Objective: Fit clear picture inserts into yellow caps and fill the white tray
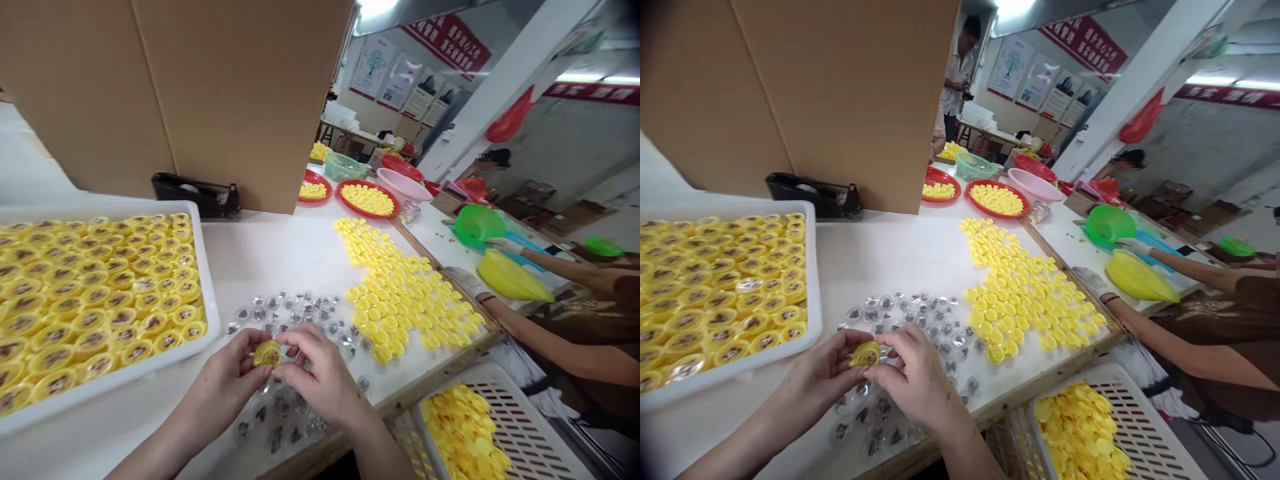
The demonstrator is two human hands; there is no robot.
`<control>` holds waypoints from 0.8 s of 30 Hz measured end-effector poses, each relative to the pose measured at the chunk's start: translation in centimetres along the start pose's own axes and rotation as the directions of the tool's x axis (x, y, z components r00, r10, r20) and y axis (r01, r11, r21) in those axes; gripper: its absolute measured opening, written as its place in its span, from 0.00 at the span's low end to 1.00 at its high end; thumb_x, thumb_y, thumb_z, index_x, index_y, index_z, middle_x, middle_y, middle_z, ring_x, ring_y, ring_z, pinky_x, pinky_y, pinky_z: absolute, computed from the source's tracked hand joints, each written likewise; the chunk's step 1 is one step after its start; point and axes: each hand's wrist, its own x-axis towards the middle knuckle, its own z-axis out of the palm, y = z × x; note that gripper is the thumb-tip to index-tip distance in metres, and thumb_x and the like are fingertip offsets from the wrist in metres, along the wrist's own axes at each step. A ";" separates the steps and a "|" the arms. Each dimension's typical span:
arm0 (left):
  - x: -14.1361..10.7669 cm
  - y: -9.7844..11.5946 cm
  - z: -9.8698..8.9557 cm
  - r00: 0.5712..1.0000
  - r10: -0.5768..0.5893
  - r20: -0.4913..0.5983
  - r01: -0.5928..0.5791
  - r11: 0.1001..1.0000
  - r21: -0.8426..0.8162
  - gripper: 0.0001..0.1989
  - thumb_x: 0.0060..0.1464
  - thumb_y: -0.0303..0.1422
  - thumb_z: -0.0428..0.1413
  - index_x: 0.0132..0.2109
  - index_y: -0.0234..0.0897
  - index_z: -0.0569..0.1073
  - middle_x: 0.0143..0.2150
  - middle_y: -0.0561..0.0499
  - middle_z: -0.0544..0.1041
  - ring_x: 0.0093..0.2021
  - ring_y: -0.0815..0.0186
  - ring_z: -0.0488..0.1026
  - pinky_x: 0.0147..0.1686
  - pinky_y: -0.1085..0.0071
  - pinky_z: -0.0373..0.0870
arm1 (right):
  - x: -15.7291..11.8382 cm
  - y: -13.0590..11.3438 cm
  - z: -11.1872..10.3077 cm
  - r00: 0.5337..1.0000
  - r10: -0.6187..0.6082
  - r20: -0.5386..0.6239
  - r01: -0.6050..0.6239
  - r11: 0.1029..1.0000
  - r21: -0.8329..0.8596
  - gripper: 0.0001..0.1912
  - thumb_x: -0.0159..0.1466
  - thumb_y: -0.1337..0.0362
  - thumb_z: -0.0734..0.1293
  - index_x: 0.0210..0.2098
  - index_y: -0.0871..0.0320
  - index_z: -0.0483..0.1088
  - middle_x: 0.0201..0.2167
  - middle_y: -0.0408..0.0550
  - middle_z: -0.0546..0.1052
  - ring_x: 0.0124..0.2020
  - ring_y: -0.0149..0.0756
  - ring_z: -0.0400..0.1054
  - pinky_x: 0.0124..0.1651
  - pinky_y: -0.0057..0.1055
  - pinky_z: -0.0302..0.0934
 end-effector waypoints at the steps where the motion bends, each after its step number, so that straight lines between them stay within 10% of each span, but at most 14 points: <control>1: 0.0 -0.1 0.1 1.000 0.014 0.024 -0.015 1.000 0.010 0.16 0.52 0.38 0.55 0.47 0.38 0.67 0.42 0.46 0.75 0.37 0.62 0.72 0.34 0.69 0.69 | -0.1 0.3 0.1 0.999 0.038 -0.003 -0.038 0.999 0.036 0.15 0.57 0.68 0.70 0.44 0.53 0.70 0.38 0.44 0.72 0.35 0.32 0.69 0.35 0.28 0.67; 12: 0.2 -0.1 1.1 0.999 0.002 -0.055 -0.009 0.991 -0.132 0.14 0.48 0.39 0.59 0.39 0.34 0.72 0.35 0.48 0.76 0.36 0.63 0.72 0.36 0.69 0.68 | -0.9 1.8 1.7 0.952 0.294 -0.081 -0.217 0.841 0.496 0.09 0.55 0.63 0.70 0.33 0.57 0.68 0.27 0.41 0.73 0.28 0.30 0.68 0.31 0.26 0.63; 24: -1.1 1.7 0.5 0.975 0.179 -0.131 -0.117 0.917 0.381 0.04 0.52 0.31 0.54 0.34 0.35 0.71 0.29 0.52 0.71 0.29 0.67 0.66 0.29 0.72 0.61 | -1.4 3.7 3.2 0.978 0.209 -0.007 -0.165 0.794 0.585 0.07 0.61 0.62 0.67 0.39 0.56 0.72 0.33 0.45 0.74 0.35 0.34 0.67 0.39 0.29 0.64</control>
